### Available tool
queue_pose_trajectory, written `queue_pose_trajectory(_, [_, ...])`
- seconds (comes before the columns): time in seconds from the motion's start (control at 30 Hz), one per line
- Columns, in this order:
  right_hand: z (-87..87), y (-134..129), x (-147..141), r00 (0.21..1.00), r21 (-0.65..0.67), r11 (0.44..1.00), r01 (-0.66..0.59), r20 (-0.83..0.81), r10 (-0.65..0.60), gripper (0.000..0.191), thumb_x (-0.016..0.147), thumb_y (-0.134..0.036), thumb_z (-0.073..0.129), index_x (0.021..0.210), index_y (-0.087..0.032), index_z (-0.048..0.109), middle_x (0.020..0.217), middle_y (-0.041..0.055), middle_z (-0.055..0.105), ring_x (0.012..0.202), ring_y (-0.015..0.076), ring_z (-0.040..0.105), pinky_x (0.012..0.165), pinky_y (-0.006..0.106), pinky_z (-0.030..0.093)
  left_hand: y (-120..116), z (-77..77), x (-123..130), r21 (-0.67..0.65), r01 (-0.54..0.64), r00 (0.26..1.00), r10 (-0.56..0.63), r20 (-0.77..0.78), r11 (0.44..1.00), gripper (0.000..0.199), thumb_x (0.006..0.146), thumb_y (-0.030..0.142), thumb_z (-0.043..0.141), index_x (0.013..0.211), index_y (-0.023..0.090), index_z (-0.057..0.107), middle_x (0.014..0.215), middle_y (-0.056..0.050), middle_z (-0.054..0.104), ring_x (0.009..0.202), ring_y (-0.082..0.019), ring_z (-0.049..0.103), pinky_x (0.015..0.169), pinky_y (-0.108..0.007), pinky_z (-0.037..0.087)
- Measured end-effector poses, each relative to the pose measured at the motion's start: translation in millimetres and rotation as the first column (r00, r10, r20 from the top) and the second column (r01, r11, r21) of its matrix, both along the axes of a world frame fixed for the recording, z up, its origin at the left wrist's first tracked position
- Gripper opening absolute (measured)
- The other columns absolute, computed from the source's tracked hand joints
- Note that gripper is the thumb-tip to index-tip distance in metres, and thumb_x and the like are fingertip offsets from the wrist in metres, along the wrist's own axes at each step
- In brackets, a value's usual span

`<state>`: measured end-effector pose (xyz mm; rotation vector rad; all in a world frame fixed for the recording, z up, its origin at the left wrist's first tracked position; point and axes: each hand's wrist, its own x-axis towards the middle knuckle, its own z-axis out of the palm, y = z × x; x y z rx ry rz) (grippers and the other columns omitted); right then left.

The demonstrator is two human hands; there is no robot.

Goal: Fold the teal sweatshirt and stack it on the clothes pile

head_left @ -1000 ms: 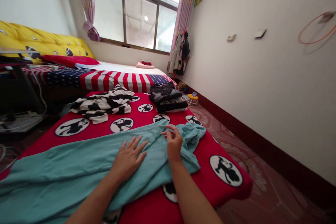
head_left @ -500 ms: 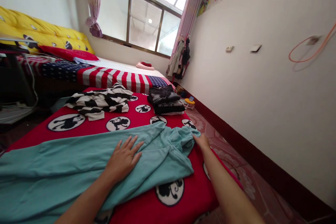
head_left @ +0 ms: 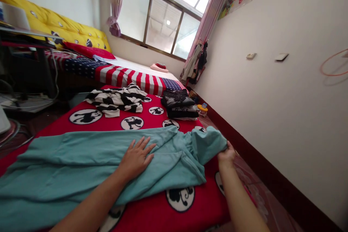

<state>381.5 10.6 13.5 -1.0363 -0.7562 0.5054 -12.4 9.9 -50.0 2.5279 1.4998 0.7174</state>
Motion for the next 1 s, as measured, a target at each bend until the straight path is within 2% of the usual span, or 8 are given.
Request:
queue_pose_trajectory(0.2, [33.3, 5.0, -42.6, 0.988, 0.026, 0.997, -0.075, -0.136, 0.078, 0.048, 0.085, -0.054, 0.032, 0.09, -0.02, 0.066, 0.089, 0.0088, 0.071, 0.087, 0.0241, 0.069, 0.086, 0.049, 0.053, 1.9, 2.8, 0.1, -0.041, 0.026, 0.986, -0.019, 0.164, 0.999, 0.045, 0.09, 0.041, 0.047, 0.133, 0.029, 0.055, 0.146, -0.007, 0.046, 0.138, -0.028, 0.036, 0.115, -0.055, 0.017])
queue_pose_trajectory(0.27, [48.5, 5.3, -83.4, 0.992, 0.077, 0.991, -0.109, 0.077, 0.103, 0.052, 0.092, -0.047, 0.024, 0.088, -0.019, 0.067, 0.084, 0.0068, 0.072, 0.086, 0.0199, 0.069, 0.084, 0.042, 0.055, 4.8, 5.7, -3.3, -0.084, 0.03, 0.929, 0.003, 0.369, 0.996, 0.049, 0.092, 0.044, 0.041, 0.136, 0.023, 0.05, 0.142, -0.01, 0.05, 0.134, -0.026, 0.042, 0.114, -0.052, 0.022])
queue_pose_trajectory(0.4, [54.7, -7.5, -173.7, 0.62, -0.075, 0.985, -0.156, 0.769, 0.157, 0.047, 0.095, -0.034, 0.032, 0.075, -0.014, 0.069, 0.066, -0.0006, 0.07, 0.07, 0.0094, 0.067, 0.059, 0.021, 0.055, 11.4, 12.3, -16.0, -0.232, 0.007, 0.523, 0.194, 0.83, 0.973, 0.057, 0.093, 0.053, 0.035, 0.136, 0.016, 0.045, 0.133, -0.015, 0.057, 0.118, -0.024, 0.057, 0.101, -0.042, 0.044])
queue_pose_trajectory(0.5, [41.3, -22.0, -206.7, 0.49, -0.239, 0.933, -0.271, 0.8, 0.347, 0.023, 0.081, -0.032, 0.061, 0.072, -0.015, 0.072, 0.067, -0.0013, 0.072, 0.069, 0.0117, 0.068, 0.061, 0.02, 0.056, 15.8, 13.5, -25.4, -0.325, -0.024, 0.263, 0.319, 0.91, 0.945, 0.058, 0.092, 0.057, 0.035, 0.132, 0.017, 0.048, 0.125, -0.013, 0.061, 0.112, -0.024, 0.061, 0.096, -0.038, 0.048])
queue_pose_trajectory(0.6, [23.7, -31.9, -198.3, 0.576, -0.387, 0.846, -0.367, 0.619, 0.534, 0.02, 0.08, -0.036, 0.065, 0.085, -0.019, 0.074, 0.081, 0.0045, 0.075, 0.075, 0.0195, 0.071, 0.069, 0.03, 0.056, 20.1, 10.7, -29.3, -0.313, -0.1, 0.258, 0.328, 0.909, 0.945, 0.054, 0.09, 0.057, 0.037, 0.121, 0.016, 0.056, 0.119, -0.012, 0.065, 0.113, -0.024, 0.059, 0.103, -0.04, 0.041])
queue_pose_trajectory(0.73, [-3.5, -38.7, -161.8, 0.772, -0.362, 0.913, -0.189, 0.52, 0.366, 0.026, 0.077, -0.043, 0.065, 0.082, -0.019, 0.072, 0.083, 0.007, 0.074, 0.075, 0.0224, 0.068, 0.069, 0.033, 0.053, 25.1, 8.0, -26.6, -0.319, -0.084, 0.261, 0.33, 0.907, 0.944, 0.06, 0.08, 0.057, 0.052, 0.121, 0.013, 0.055, 0.12, -0.015, 0.064, 0.111, -0.027, 0.06, 0.099, -0.04, 0.044])
queue_pose_trajectory(0.87, [-26.1, -43.2, -141.8, 0.761, -0.374, 0.925, -0.069, 0.579, 0.291, 0.024, 0.074, -0.041, 0.065, 0.083, -0.019, 0.071, 0.081, 0.0062, 0.072, 0.074, 0.0221, 0.065, 0.069, 0.034, 0.052, 25.8, 10.0, -24.4, -0.299, -0.077, 0.24, 0.309, 0.921, 0.951, 0.061, 0.072, 0.053, 0.063, 0.118, 0.013, 0.057, 0.119, -0.015, 0.064, 0.111, -0.028, 0.06, 0.097, -0.04, 0.044])
queue_pose_trajectory(1.0, [-24.1, -26.2, -143.7, 0.743, -0.32, 0.947, -0.03, 0.627, 0.235, 0.023, 0.073, -0.038, 0.063, 0.083, -0.019, 0.071, 0.086, 0.008, 0.071, 0.072, 0.0209, 0.064, 0.066, 0.033, 0.051, 22.5, 13.7, -26.5, -0.295, -0.096, 0.28, 0.31, 0.909, 0.951, 0.052, 0.072, 0.05, 0.063, 0.11, 0.014, 0.063, 0.116, -0.012, 0.066, 0.111, -0.028, 0.059, 0.1, -0.04, 0.042])
